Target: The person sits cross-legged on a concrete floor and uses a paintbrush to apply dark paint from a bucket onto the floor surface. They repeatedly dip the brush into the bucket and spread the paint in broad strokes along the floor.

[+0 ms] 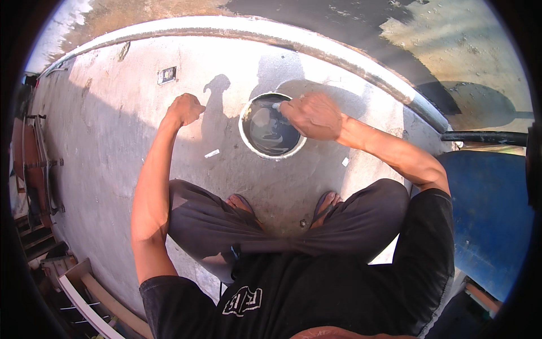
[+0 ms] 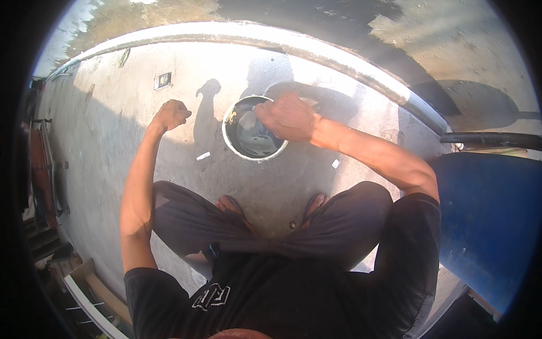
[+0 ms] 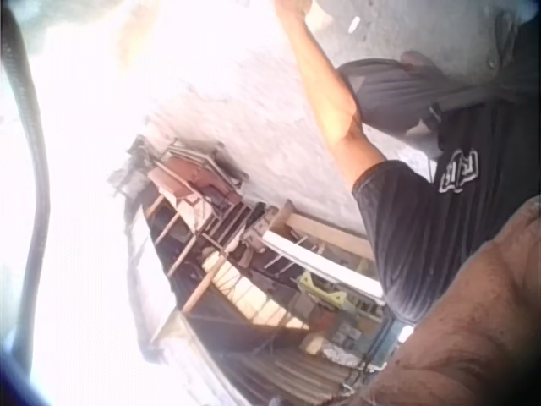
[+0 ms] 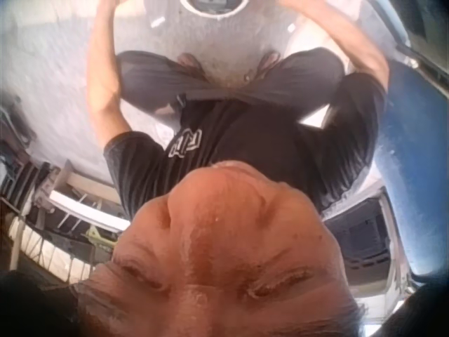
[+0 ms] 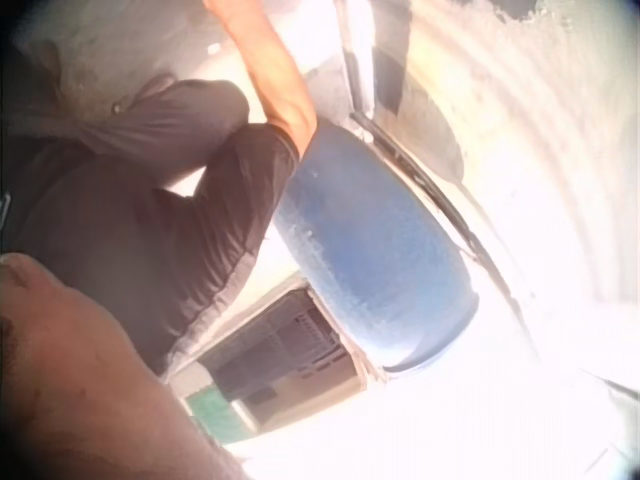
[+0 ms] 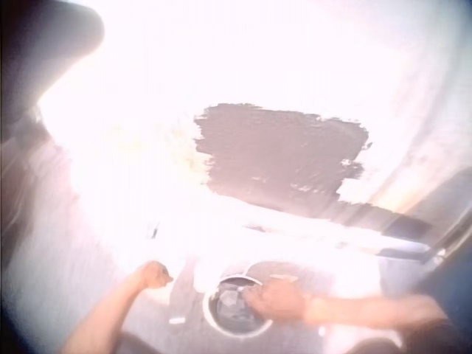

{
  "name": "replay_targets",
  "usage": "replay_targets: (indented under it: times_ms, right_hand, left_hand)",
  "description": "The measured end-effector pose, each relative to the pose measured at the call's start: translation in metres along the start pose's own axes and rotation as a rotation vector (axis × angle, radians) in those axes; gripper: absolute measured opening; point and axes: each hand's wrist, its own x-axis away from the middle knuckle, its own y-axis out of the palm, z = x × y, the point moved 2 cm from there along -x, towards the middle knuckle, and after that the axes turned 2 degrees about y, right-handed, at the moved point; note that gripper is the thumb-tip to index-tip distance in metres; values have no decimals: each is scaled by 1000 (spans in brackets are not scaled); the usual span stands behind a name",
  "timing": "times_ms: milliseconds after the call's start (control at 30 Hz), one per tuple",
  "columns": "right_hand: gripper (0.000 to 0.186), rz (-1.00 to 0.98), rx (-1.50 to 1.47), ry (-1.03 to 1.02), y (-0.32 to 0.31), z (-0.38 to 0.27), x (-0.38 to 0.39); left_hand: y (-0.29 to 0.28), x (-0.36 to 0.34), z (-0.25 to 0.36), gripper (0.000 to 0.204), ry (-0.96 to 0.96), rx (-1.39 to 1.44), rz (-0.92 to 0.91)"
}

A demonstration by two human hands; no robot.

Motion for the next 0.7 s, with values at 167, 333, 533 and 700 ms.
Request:
replay_targets:
  times_ms: [167, 333, 533, 700]
  right_hand:
    - [11, 22, -21, 105, -11, -2, 14]
    - [15, -68, -389, 332, -14, -12, 0]
    - [18, -337, -897, 491, 7, -3, 8]
    - [16, -296, -325, 166, 19, 13, 7]
  left_hand:
    - [-4, 6, 5, 33, -23, 98, -33]
    - [1, 6, -20, 29, 27, 146, -17]
    - [9, -18, -15, 27, 88, 267, -54]
    - [6, -14, -15, 22, 58, 305, -49]
